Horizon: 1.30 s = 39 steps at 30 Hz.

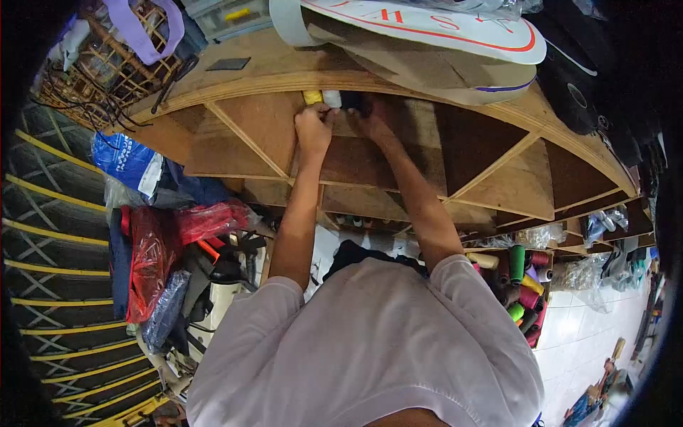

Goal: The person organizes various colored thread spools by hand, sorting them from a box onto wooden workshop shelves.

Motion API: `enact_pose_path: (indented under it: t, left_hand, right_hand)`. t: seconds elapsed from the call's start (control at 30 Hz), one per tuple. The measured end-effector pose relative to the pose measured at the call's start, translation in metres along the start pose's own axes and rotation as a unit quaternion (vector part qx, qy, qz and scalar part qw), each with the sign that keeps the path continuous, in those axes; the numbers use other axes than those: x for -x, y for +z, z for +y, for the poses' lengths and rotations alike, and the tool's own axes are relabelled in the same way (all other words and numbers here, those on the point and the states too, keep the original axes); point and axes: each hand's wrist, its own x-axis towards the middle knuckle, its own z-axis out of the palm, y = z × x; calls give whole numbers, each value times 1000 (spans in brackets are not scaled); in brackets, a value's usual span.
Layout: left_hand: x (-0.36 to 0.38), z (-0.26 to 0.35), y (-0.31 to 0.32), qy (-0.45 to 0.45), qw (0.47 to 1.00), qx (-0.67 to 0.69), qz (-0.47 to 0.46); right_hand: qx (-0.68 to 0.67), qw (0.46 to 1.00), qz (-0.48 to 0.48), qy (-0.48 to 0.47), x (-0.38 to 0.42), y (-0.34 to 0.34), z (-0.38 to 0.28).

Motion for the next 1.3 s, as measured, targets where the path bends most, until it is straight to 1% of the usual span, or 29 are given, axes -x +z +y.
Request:
enact_pose_path:
  t: [0.03, 0.07, 0.13, 0.17, 0.2, 0.23, 0.27, 0.3, 0.37, 0.43, 0.5, 0.53, 0.57, 0.6, 0.73, 0.77, 0.83, 0.87, 0.9, 0.93, 0.97, 1.0, 1.03, 1.1, 1.13, 1.17, 1.23, 1.27, 1.3]
  left_hand:
    - [-1, 2, -2, 2, 1000, -3, -7]
    - [-2, -4, 1, -8, 1000, -4, -11]
    - [-2, 5, -3, -3, 1000, 1, -7]
    - [-2, 9, -6, -2, 1000, 6, -4]
    - [-3, 5, -3, -27, 999, 7, -18]
    - [-4, 2, -1, -21, 1000, 9, -15]
    - [-3, 0, 1, -11, 1000, 4, -9]
    - [-2, 0, 0, -1, 1000, -1, -2]
    - [-3, -1, -2, 25, 1000, -8, -2]
    - [-2, -7, 3, 10, 1000, 2, 4]
    - [-2, -1, -1, 17, 1000, -1, 8]
    - [-1, 1, -2, -6, 1000, 13, 3]
    - [0, 5, -4, -29, 999, 27, -2]
    - [3, 10, -6, -33, 999, -23, 4]
    - [7, 4, -7, -27, 1000, 13, 9]
    - [10, 4, -9, -22, 1000, 4, -14]
    - [16, 2, -13, -19, 999, -4, -38]
    - [19, -1, -14, 26, 998, 0, -56]
    - [21, 1, -17, 72, 995, 4, -73]
    - [24, 4, -20, 71, 995, 3, -74]
    - [28, 18, -27, 62, 992, -19, -109]
    - [36, 24, -30, 53, 987, -41, -145]
    - [43, 23, -28, 51, 987, -41, -149]
    - [50, 21, -25, 143, 968, -166, -120]
    - [55, 19, -26, 116, 959, -178, -186]
    - [59, 19, -29, 121, 958, -178, -189]
    - [71, 21, -33, 128, 937, -245, -213]
    - [81, 30, -39, 106, 948, -217, -205]
    - [86, 29, -41, 113, 947, -214, -209]
  right_hand:
    - [-12, 999, -27, 32, -1, -2, -4]
    - [-13, 999, -23, 31, -4, 13, 3]
    - [-46, 997, 58, 12, -7, 72, 40]
    - [-47, 997, 63, 10, -8, 95, 64]
    - [-34, 998, 50, -30, -9, 76, 53]
    - [-29, 999, -6, 28, -6, 54, 43]
    - [-18, 994, -64, 84, -1, -9, -9]
    - [-18, 995, -56, 78, 4, -18, -19]
    - [-19, 999, -19, 46, 5, -11, -15]
    - [-25, 999, 13, 19, 3, -2, -7]
    - [-31, 999, 42, -1, 3, 5, -2]
    - [-34, 998, 50, -9, 4, 7, 1]
    - [-34, 998, 51, -14, 7, 4, -2]
    - [-27, 999, 34, -17, 9, -1, -3]
    - [-22, 1000, -8, -13, 15, -22, -14]
    - [-22, 1000, -8, -13, 16, -18, -12]
    - [55, 997, 40, -31, 20, -3, -2]
    - [54, 997, 39, -30, 25, -8, -9]
    - [27, 997, -40, 53, 31, -19, -22]
    - [-1, 983, -120, 137, 35, -30, -34]
    - [-2, 983, -121, 139, 35, -40, -42]
    - [35, 967, -195, 157, 35, -47, -46]
    - [69, 945, -268, 175, 39, -52, -50]
    - [83, 949, -257, 165, 51, -55, -50]
    - [100, 953, -245, 151, 55, -57, -51]
    - [97, 953, -241, 154, 58, -63, -57]
    - [182, 940, -256, 130, 65, -78, -69]
    - [182, 941, -251, 136, 69, -78, -69]
    - [216, 938, -246, 116, 74, -78, -68]
